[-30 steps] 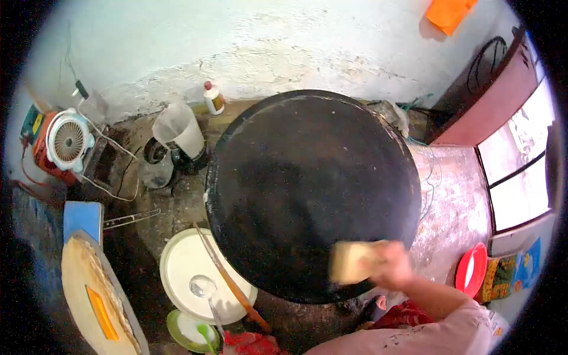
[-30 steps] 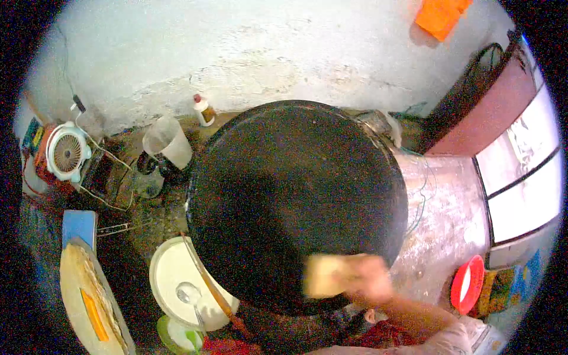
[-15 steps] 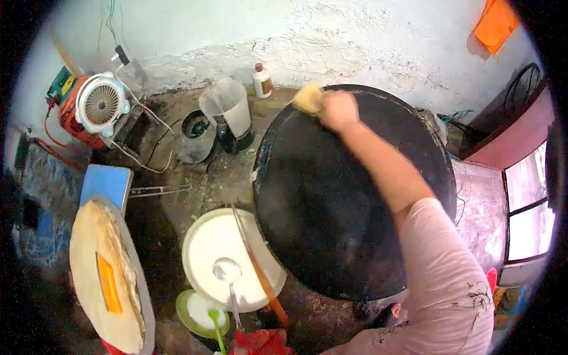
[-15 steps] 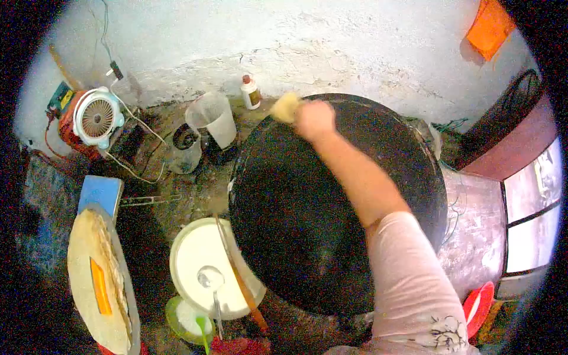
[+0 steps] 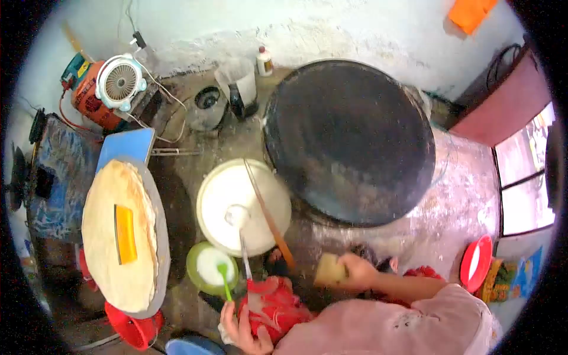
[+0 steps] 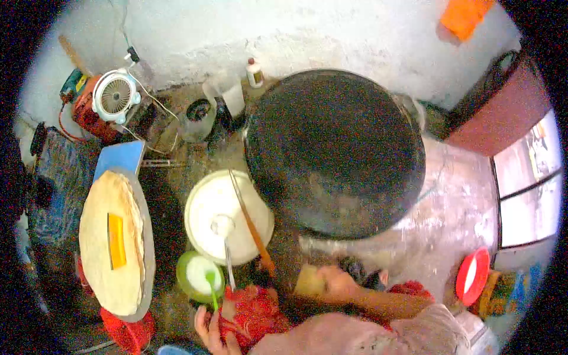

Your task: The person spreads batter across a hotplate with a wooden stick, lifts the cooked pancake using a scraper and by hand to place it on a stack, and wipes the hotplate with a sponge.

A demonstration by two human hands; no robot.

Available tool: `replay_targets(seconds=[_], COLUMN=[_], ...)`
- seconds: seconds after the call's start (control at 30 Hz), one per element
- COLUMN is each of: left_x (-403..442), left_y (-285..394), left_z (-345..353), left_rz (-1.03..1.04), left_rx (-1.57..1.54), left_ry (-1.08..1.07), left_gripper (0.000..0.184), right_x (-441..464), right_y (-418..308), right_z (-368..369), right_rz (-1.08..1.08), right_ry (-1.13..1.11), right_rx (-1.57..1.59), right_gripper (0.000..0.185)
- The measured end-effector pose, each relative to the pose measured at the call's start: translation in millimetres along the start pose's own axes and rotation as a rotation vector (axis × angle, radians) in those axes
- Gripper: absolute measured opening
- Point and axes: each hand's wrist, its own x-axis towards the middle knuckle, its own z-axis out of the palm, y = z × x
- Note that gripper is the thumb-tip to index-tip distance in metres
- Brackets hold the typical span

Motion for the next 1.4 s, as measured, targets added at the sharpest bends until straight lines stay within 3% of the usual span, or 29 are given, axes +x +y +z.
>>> replay_targets(seconds=[0.07,0.13,0.2,0.27,0.33,0.4,0.43,0.5,0.53,0.57,0.63,0.67,0.8,0.87,0.9,0.93,1.0,1.03,1.1,1.13,1.17,1.27,1.37,1.4], left_x=[-8,-21,-31,-36,-39,-41,-42,-43,-44,-43,-39,-38,-40,-44,-46,-48,-52,-53,-61,-67,-73,-108,-122,-126], left_y=[0,-7,-8,-6,-7,-10,-9,-11,-13,-14,-13,-14,-16,-19,-20,-28,-49,-56,-91,-109,-121,-175,-188,-189], left_z=[-10,-7,-7,-11,-13,-14,-15,-15,-15,-17,-19,-19,-19,-20,-19,-18,-9,-1,15,21,26,59,67,70], left_rz=[-0.078,-0.055,-0.034,-0.054,-0.057,-0.037,-0.037,-0.029,-0.019,-0.025,0.009,0.005,0.061,0.019,-0.033,-0.036,-0.165,-0.310,-0.410,-0.510,-0.501,-0.497,-0.496,-0.498], left_rx=[-0.053,-0.078,-0.106,-0.022,0.015,-0.052,-0.072,-0.071,-0.086,-0.077,-0.095,-0.091,-0.097,-0.319,-0.346,-0.350,-0.397,-0.601,-0.568,-0.523,-0.392,-0.333,-0.192,-0.199], left_ry=[-0.179,-0.149,-0.110,-0.127,-0.142,-0.065,-0.036,0.002,0.021,0.041,-0.004,0.011,-0.022,0.025,0.066,0.080,0.235,0.319,0.310,0.288,0.275,0.258,0.212,0.219], left_gripper=[0.044,0.044,0.044,0.055,0.056,0.043,0.042,0.042,0.043,0.043,0.044,0.044,0.043,0.040,0.036,0.036,0.034,0.032,0.032,0.032,0.032,0.031,0.032,0.032], right_x=[-7,0,20,43,61,66,61,55,66,75,95,110,126,138,138,132,107,97,78,65,77,90,102,101], right_y=[72,74,103,122,181,170,151,101,97,96,96,94,-4,-8,0,-2,-23,-23,-34,-59,-40,-42,-45,-49], right_z=[53,59,88,103,135,117,112,98,100,106,140,165,140,137,141,137,109,89,60,20,4,-67,-75,-62], right_rz=[0.236,0.610,0.560,0.355,0.444,0.588,0.575,0.788,0.763,0.617,0.368,0.270,0.207,0.390,0.240,0.234,0.225,0.232,0.046,0.011,-0.292,0.014,0.250,0.140], right_ry=[0.077,0.230,0.575,0.868,0.632,0.283,0.278,0.477,0.476,0.262,0.109,0.183,0.258,-0.073,-0.010,-0.013,0.066,0.071,0.277,0.388,0.635,0.705,0.859,0.674], right_rx=[0.153,0.341,0.096,-0.045,0.241,0.240,0.242,-0.074,-0.076,0.262,0.329,0.075,0.314,0.855,0.757,0.744,1.063,0.493,0.508,0.001,-0.155,-0.156,-0.126,-0.247], right_gripper=[0.054,0.054,0.055,0.052,0.044,0.040,0.040,0.042,0.042,0.044,0.047,0.048,0.040,0.029,0.019,0.019,0.015,0.023,0.026,0.030,0.035,0.048,0.054,0.055])
